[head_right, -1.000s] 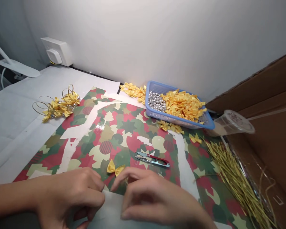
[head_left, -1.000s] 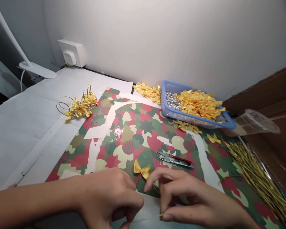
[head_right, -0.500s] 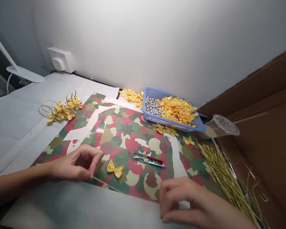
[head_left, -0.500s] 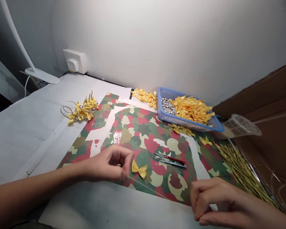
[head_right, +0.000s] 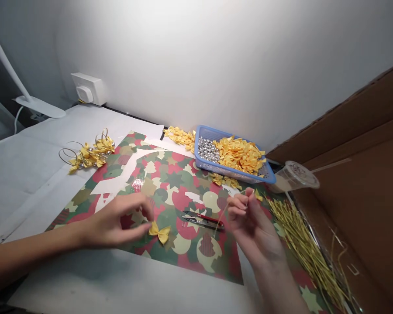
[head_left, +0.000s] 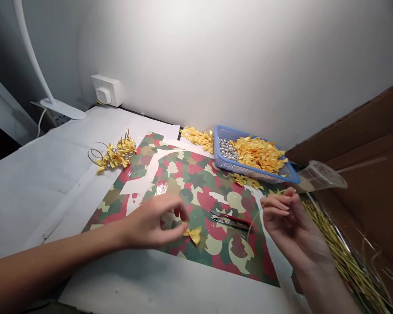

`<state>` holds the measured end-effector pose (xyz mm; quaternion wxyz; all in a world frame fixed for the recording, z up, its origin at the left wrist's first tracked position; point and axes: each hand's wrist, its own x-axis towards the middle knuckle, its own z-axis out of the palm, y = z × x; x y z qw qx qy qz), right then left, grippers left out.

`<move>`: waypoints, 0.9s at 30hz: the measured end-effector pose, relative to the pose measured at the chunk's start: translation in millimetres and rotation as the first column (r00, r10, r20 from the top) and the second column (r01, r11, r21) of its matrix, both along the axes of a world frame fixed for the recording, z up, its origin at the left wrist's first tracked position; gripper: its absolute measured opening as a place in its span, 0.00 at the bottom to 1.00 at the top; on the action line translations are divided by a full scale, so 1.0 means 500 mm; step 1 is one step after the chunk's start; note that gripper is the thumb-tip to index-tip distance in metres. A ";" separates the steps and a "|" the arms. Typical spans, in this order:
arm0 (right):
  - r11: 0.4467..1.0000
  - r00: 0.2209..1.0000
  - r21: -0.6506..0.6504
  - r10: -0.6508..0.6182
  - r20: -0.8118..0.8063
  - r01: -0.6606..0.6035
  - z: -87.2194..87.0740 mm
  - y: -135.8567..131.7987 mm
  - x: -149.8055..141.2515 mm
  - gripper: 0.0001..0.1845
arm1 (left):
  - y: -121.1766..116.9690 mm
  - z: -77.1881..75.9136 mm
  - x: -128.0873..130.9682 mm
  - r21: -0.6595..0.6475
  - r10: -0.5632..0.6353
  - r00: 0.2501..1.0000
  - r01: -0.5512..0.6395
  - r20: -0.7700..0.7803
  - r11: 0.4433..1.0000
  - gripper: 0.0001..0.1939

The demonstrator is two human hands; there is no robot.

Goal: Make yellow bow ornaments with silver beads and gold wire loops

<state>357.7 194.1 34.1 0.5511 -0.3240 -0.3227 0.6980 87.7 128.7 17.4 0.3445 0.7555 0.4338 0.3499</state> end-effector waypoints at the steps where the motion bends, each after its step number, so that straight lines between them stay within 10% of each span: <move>1: 0.999 0.999 -0.026 -0.032 -0.013 0.032 0.000 0.006 -0.007 0.14 | -0.003 -0.004 0.001 0.138 -0.074 0.991 0.089 -0.113 0.986 0.03; 4: 0.997 0.998 -0.058 -0.057 -0.021 0.055 -0.005 0.013 -0.025 0.16 | -0.005 -0.020 0.005 0.332 -0.139 0.946 0.237 -0.293 0.913 0.05; 9: 0.988 0.999 -0.151 -0.040 0.011 0.041 -0.024 -0.007 -0.067 0.17 | -0.005 -0.036 0.009 0.306 -0.061 0.974 0.128 -0.220 0.943 0.10; 14: 0.967 0.999 -0.255 0.001 0.049 0.012 -0.032 -0.042 -0.107 0.18 | -0.004 -0.023 0.007 -0.165 -0.011 0.997 0.024 0.077 0.986 0.09; 22: 0.933 0.991 -0.359 0.039 0.126 0.008 -0.028 -0.053 -0.112 0.24 | 0.010 -0.011 0.006 -0.613 0.117 0.967 0.047 0.225 0.789 0.13; 24: 0.939 0.988 -0.343 0.042 0.148 0.011 -0.030 -0.052 -0.110 0.22 | 0.005 -0.010 0.007 -0.501 0.103 0.975 0.009 0.195 0.866 0.11; 27: 0.977 0.971 -0.213 0.044 0.235 0.008 -0.035 -0.054 -0.104 0.19 | -0.006 -0.009 0.009 0.140 0.028 1.000 -0.027 -0.007 0.990 0.05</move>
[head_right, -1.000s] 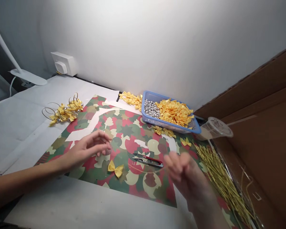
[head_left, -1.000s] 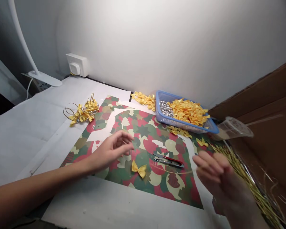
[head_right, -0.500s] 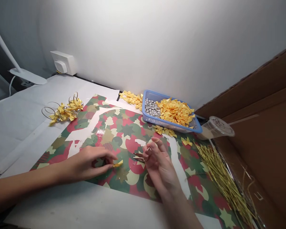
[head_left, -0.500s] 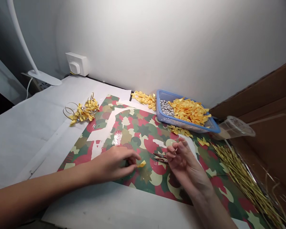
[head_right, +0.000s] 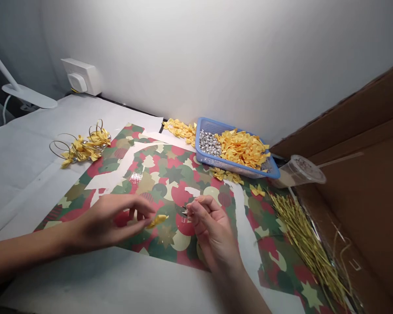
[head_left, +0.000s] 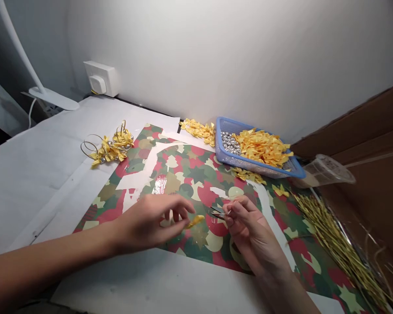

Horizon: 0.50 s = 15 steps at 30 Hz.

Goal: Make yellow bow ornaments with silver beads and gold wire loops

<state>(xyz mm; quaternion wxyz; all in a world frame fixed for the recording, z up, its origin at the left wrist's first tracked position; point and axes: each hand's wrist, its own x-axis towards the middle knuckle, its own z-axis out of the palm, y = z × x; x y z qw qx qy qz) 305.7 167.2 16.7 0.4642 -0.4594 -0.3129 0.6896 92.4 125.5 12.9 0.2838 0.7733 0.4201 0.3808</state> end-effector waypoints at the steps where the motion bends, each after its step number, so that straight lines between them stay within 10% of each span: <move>1: 0.998 0.999 0.063 0.007 0.046 -0.010 -0.002 -0.002 0.002 0.18 | -0.003 0.000 0.000 0.240 -0.026 0.992 0.054 -0.122 0.969 0.05; 4: 0.968 0.983 0.240 0.022 0.183 -0.066 -0.012 -0.011 0.008 0.14 | -0.008 -0.002 0.001 0.534 -0.063 0.918 0.282 -0.391 0.797 0.07; 15: 0.843 0.912 0.439 0.132 0.388 -0.309 -0.021 -0.088 0.005 0.07 | 0.012 -0.012 -0.003 0.219 -0.330 0.884 0.412 -0.331 0.885 0.05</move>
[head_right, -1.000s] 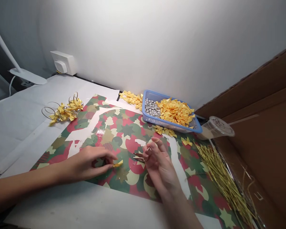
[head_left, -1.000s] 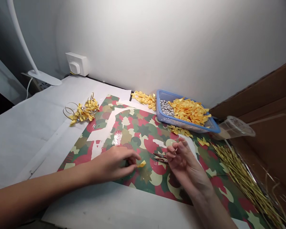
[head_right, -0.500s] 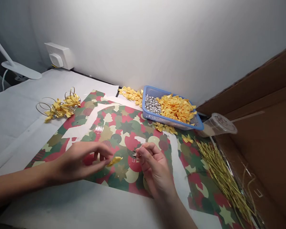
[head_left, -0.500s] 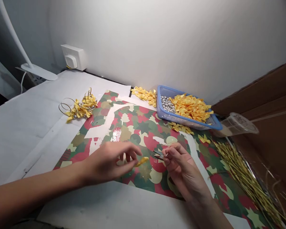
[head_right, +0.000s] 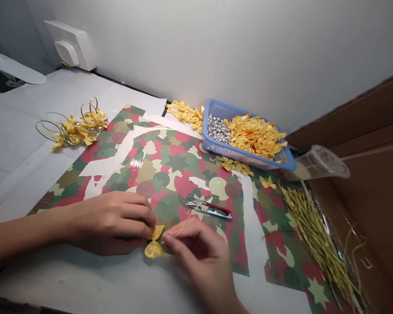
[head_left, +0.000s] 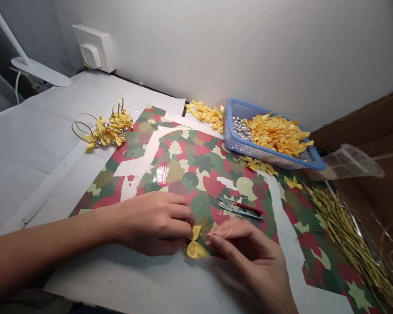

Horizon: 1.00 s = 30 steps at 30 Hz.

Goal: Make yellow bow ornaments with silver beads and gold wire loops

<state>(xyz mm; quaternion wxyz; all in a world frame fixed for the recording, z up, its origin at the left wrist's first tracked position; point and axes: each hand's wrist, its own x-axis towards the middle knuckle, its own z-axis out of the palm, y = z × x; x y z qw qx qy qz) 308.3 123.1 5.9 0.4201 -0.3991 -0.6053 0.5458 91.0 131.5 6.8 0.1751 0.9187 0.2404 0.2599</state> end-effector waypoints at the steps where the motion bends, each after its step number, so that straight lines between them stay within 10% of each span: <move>1: 1.000 1.000 0.004 0.011 0.004 -0.011 -0.002 -0.007 0.000 0.07 | 0.000 -0.002 0.001 -0.007 0.000 1.000 0.000 0.013 1.000 0.07; 30: 0.998 0.990 0.061 0.023 0.137 -0.031 -0.016 -0.025 -0.012 0.08 | -0.002 -0.008 0.010 0.008 0.010 1.000 -0.010 -0.020 1.000 0.10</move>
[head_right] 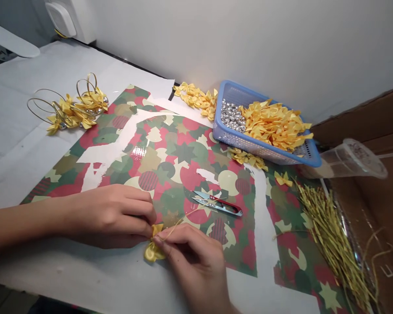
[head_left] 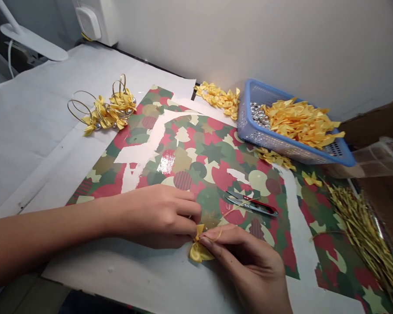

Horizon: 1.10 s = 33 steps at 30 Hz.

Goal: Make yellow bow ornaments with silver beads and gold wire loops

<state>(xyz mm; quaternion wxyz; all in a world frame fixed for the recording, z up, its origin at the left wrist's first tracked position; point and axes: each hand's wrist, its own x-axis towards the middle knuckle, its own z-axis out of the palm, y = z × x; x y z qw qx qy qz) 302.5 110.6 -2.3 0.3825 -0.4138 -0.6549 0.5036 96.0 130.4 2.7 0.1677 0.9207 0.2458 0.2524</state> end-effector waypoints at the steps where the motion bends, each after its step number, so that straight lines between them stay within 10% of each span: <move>1: 1.000 1.000 0.006 0.004 0.004 -0.004 0.000 -0.001 0.001 0.08 | 0.000 0.000 0.001 -0.001 -0.001 1.000 0.001 0.000 1.000 0.10; 21: 0.960 0.987 0.232 0.143 0.078 -0.158 -0.002 -0.001 0.019 0.12 | -0.005 -0.017 0.018 -0.017 0.038 0.990 -0.036 0.137 0.999 0.09; 33: 0.964 0.995 -0.260 -0.073 -0.062 0.054 0.012 0.021 0.010 0.04 | 0.000 0.017 0.001 -0.186 0.019 0.989 0.008 0.144 0.983 0.08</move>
